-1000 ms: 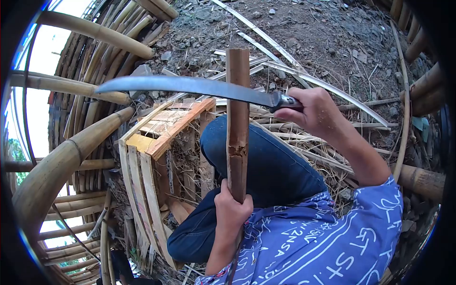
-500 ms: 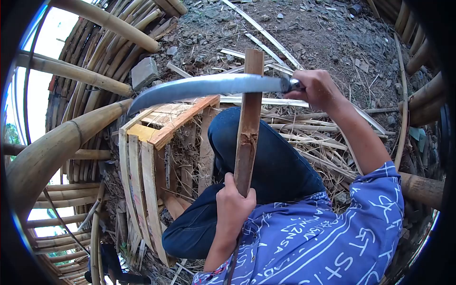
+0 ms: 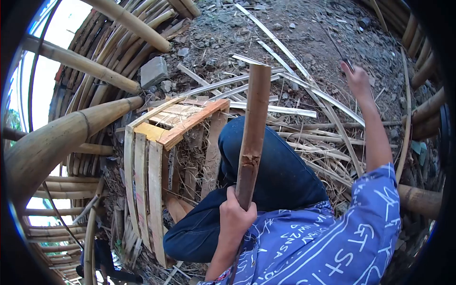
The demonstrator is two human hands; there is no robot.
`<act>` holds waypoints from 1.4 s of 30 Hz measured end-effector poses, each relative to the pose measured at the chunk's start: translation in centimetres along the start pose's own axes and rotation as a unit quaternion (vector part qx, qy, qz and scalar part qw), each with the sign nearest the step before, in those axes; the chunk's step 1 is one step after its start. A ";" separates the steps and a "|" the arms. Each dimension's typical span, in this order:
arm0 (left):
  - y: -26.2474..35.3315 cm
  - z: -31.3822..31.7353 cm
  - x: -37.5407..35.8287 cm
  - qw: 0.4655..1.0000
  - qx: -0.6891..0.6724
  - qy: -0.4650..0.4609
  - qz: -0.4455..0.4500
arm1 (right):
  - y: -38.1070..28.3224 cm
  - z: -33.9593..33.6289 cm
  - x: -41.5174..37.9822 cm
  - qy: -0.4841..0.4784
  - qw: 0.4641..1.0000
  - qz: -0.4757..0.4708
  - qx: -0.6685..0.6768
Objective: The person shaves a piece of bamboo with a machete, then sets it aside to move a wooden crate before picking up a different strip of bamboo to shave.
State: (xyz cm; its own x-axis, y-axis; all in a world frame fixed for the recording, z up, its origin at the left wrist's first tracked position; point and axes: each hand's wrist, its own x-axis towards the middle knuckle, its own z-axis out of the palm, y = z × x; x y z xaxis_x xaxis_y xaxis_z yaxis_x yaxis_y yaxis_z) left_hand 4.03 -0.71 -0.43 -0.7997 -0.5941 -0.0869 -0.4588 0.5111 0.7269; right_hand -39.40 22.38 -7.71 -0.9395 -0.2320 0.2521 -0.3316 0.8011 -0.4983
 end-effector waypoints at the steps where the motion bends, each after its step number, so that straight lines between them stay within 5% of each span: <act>1: -0.1 -0.1 0.3 1.000 0.000 -0.010 -0.010 | 0.2 -0.1 -2.0 -0.036 0.998 0.053 0.015; 5: 0.8 -0.1 1.6 0.997 0.021 -0.059 -0.049 | -3.7 1.9 -10.5 -0.097 0.924 0.221 0.296; 15: 1.5 -1.8 2.5 0.982 -0.005 -0.154 -0.111 | -14.5 8.2 -15.7 -0.180 0.752 0.290 0.564; 24: 2.0 -1.5 2.1 0.999 0.020 0.019 -0.044 | -17.5 1.9 -16.8 -0.182 0.817 0.101 0.538; 31: 5.2 -1.6 3.1 0.977 0.211 -0.045 0.004 | -18.3 -3.1 -16.3 -0.194 0.847 -0.005 0.495; 36: 4.6 -1.3 3.2 0.969 0.235 -0.080 -0.019 | -18.3 -2.6 -16.0 -0.188 0.935 -0.086 0.287; 42: 4.1 -1.2 3.7 0.966 0.243 -0.085 -0.011 | -17.4 -2.0 -16.4 -0.228 0.939 -0.111 0.231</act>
State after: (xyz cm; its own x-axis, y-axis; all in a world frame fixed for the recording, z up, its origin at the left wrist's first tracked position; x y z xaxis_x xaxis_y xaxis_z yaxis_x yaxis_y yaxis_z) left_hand -0.38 -1.57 3.01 -0.8205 -0.5186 -0.2406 -0.5715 0.7548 0.3220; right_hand -18.07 13.29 -1.53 -0.7473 -0.6615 0.0635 -0.4266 0.4042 -0.8091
